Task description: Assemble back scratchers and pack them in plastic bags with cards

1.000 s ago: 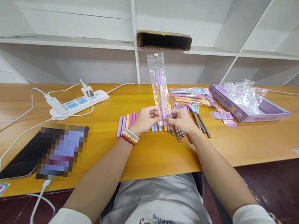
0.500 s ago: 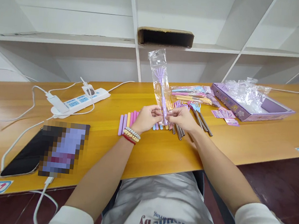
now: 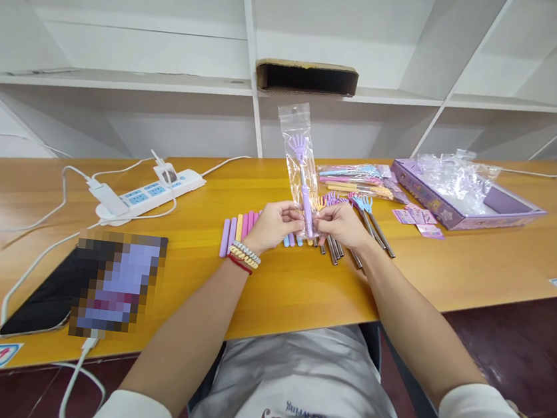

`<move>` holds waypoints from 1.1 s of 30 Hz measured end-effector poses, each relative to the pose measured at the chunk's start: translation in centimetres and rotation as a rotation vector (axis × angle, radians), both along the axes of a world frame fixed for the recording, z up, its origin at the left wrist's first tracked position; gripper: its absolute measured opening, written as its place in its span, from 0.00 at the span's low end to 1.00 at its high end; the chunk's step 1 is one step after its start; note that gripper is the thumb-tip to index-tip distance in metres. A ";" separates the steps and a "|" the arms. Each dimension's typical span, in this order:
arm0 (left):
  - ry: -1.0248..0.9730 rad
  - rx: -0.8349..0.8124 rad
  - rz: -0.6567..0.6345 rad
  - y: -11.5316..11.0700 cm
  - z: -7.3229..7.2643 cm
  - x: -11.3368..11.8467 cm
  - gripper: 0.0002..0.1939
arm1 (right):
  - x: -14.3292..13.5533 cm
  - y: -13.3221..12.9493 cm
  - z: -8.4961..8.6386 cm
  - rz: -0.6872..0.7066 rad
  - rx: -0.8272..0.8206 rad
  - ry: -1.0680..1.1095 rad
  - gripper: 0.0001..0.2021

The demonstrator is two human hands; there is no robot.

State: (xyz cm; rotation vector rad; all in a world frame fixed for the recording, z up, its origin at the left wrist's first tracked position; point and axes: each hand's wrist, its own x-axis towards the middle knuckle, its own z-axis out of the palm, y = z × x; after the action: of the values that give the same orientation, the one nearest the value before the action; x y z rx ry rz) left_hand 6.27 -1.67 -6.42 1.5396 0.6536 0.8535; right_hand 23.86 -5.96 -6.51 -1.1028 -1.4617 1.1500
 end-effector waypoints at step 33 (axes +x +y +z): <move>0.061 0.017 -0.003 -0.2 -0.5 0.1 0.25 | -0.9 0.4 -1.0 -0.030 0.015 -0.080 0.04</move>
State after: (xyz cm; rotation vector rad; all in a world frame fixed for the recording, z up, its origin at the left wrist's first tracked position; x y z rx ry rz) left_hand 6.40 -1.87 -6.91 1.5864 0.6894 0.8138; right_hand 23.00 -5.52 -7.48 -1.1679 -1.5079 1.0828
